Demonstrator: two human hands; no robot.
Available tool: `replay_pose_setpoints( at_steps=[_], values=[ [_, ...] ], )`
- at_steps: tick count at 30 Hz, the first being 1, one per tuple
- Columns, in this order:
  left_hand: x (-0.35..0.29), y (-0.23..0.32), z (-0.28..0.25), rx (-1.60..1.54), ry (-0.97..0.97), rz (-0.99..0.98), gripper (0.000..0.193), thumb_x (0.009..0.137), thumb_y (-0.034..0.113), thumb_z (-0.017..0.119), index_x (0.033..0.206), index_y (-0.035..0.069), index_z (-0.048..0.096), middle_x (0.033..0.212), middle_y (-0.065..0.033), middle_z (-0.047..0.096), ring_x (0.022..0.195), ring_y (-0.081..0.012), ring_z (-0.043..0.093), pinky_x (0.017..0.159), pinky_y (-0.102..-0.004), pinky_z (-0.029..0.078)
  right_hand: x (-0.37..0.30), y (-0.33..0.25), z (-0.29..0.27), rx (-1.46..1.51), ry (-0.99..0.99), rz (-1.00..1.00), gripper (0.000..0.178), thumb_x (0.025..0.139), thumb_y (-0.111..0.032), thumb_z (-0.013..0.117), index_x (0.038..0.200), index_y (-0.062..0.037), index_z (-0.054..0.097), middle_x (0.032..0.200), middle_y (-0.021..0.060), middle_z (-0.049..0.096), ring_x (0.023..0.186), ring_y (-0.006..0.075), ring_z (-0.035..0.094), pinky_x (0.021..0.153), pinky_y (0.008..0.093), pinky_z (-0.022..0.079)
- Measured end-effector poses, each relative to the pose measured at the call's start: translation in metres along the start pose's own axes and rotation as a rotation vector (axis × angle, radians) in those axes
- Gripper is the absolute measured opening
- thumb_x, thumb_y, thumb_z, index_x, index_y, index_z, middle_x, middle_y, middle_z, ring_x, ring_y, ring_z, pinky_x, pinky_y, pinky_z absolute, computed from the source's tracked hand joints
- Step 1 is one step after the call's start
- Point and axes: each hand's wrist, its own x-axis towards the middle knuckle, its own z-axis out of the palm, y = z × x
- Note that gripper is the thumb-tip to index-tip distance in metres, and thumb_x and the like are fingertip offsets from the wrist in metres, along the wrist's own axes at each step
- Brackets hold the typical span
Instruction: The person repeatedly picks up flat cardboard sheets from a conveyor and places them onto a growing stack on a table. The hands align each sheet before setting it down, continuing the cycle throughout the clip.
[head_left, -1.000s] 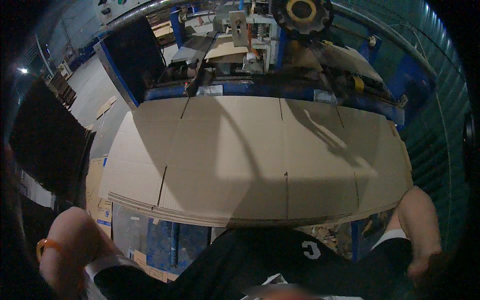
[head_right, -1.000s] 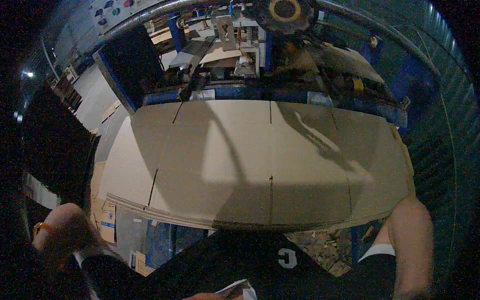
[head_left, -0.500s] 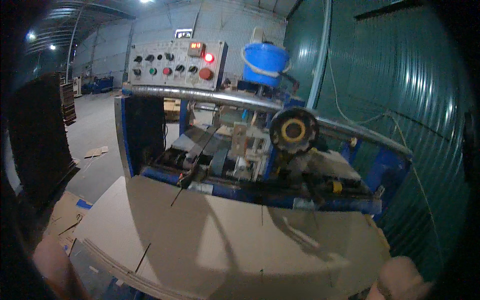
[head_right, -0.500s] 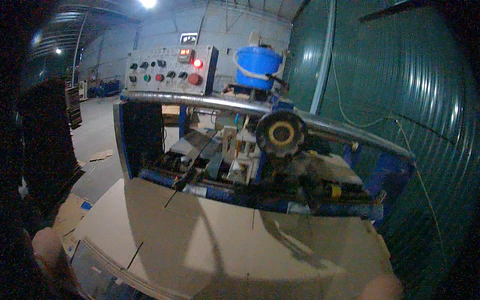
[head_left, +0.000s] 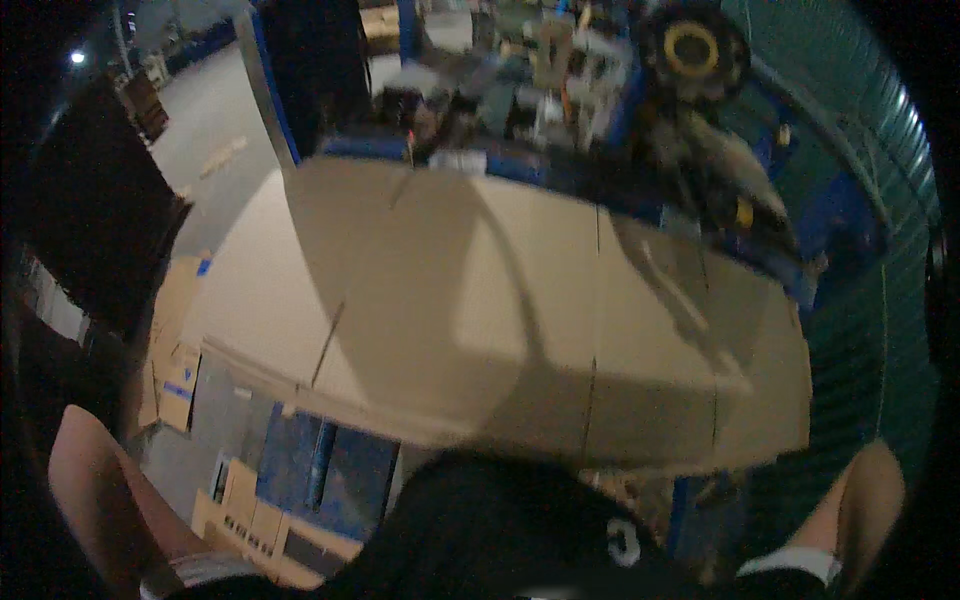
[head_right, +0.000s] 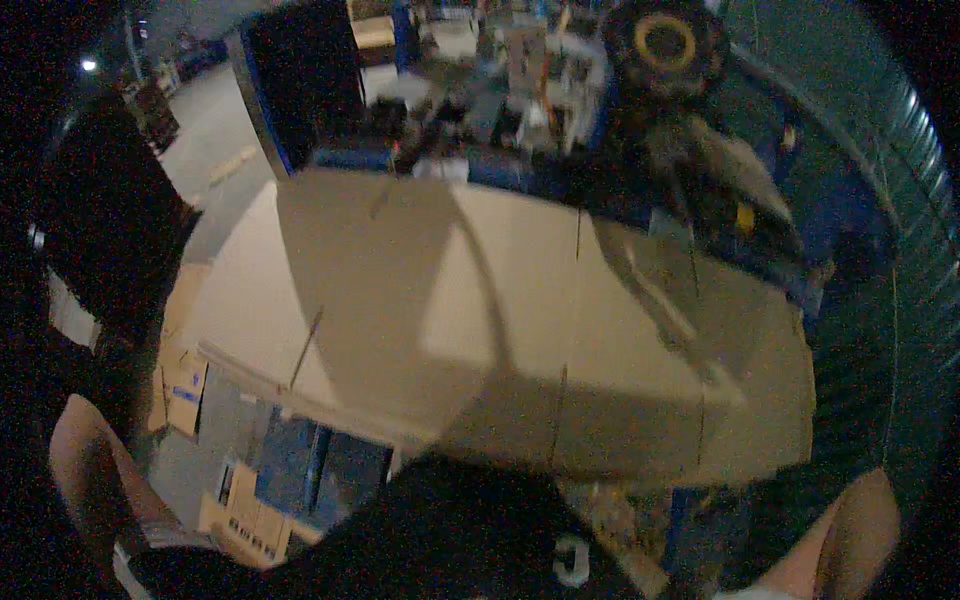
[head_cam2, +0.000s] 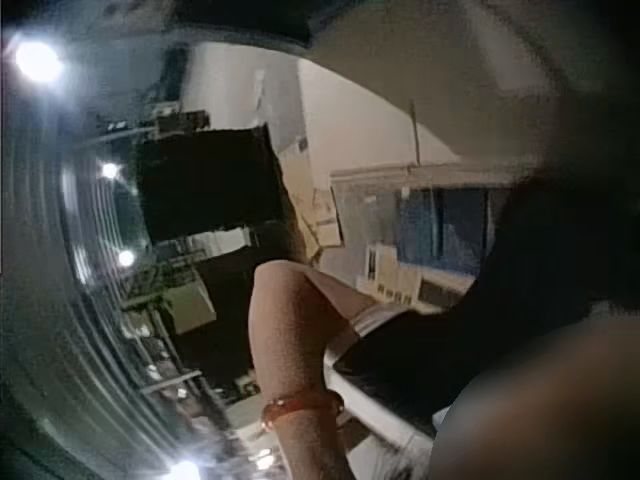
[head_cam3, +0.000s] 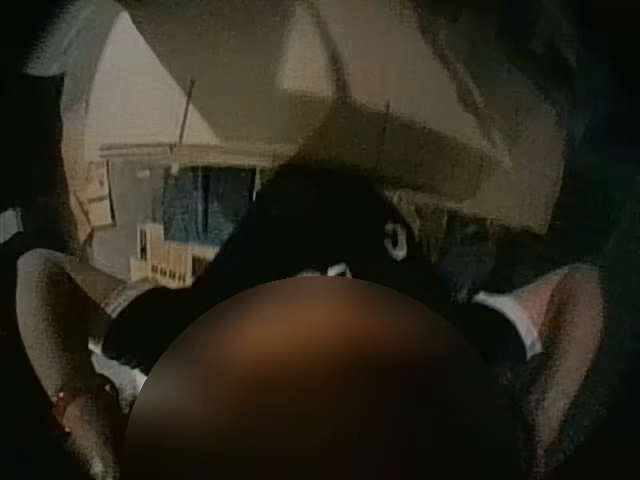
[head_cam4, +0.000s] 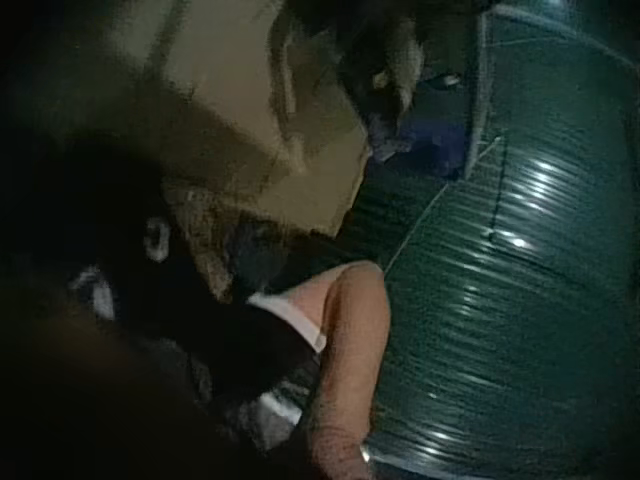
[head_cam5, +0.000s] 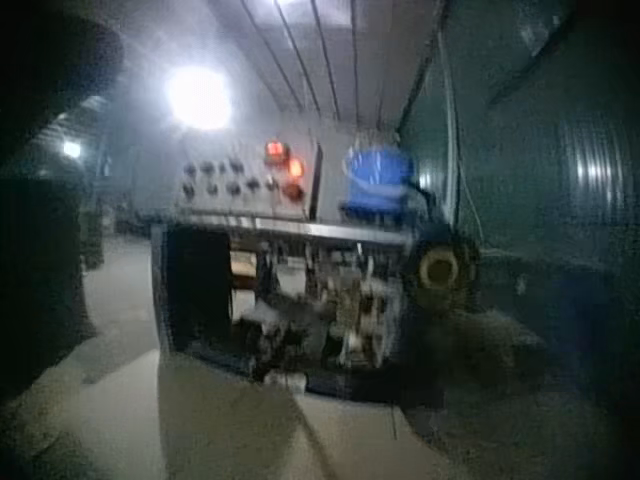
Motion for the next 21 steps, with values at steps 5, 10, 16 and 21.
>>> replay_pose_setpoints(
  at_steps=[5, 10, 16, 21],
  values=[
    [-0.002, 0.003, 0.008, 0.069, 0.031, 0.078, 0.05, 0.088, 0.022, 0.056, 0.13, 0.001, 0.041, 0.132, -0.0144, 0.044, 0.121, -0.0207, 0.042, 0.102, -0.0328, 0.032, 0.0, 0.004, 0.002, -0.029, -0.01, -0.003, 0.048, 0.084, -0.026, 0.057, 0.127, -0.0106, 0.043, 0.136, 0.0128, 0.037, 0.124, 0.0272, 0.038, 0.102, 0.0393, 0.033],
    [0.003, 0.004, 0.007, 0.072, 0.03, 0.079, 0.049, 0.088, 0.022, 0.055, 0.13, 0.001, 0.041, 0.132, -0.0145, 0.044, 0.122, -0.0207, 0.042, 0.103, -0.033, 0.031, -0.001, 0.003, -0.003, 0.005, -0.02, 0.014, 0.049, 0.084, -0.028, 0.057, 0.128, -0.0112, 0.042, 0.136, 0.0128, 0.037, 0.124, 0.0269, 0.038, 0.102, 0.0394, 0.033],
    [0.003, 0.009, -0.001, 0.052, -0.002, -0.004, 0.049, 0.089, 0.023, 0.054, 0.131, 0.002, 0.041, 0.132, -0.0146, 0.043, 0.123, -0.0208, 0.041, 0.103, -0.0332, 0.031, -0.017, -0.001, -0.007, 0.045, -0.01, 0.04, 0.05, 0.084, -0.03, 0.057, 0.128, -0.0119, 0.041, 0.135, 0.0128, 0.037, 0.124, 0.0266, 0.038, 0.101, 0.0396, 0.033],
    [0.003, 0.013, 0.0, 0.07, -0.007, 0.0, 0.049, 0.089, 0.024, 0.053, 0.131, 0.002, 0.04, 0.133, -0.0146, 0.043, 0.123, -0.0208, 0.041, 0.104, -0.0334, 0.03, -0.024, -0.005, -0.01, 0.056, 0.006, 0.037, 0.051, 0.083, -0.031, 0.057, 0.128, -0.0124, 0.04, 0.135, 0.0127, 0.037, 0.124, 0.0263, 0.038, 0.101, 0.0397, 0.033]
  ],
)
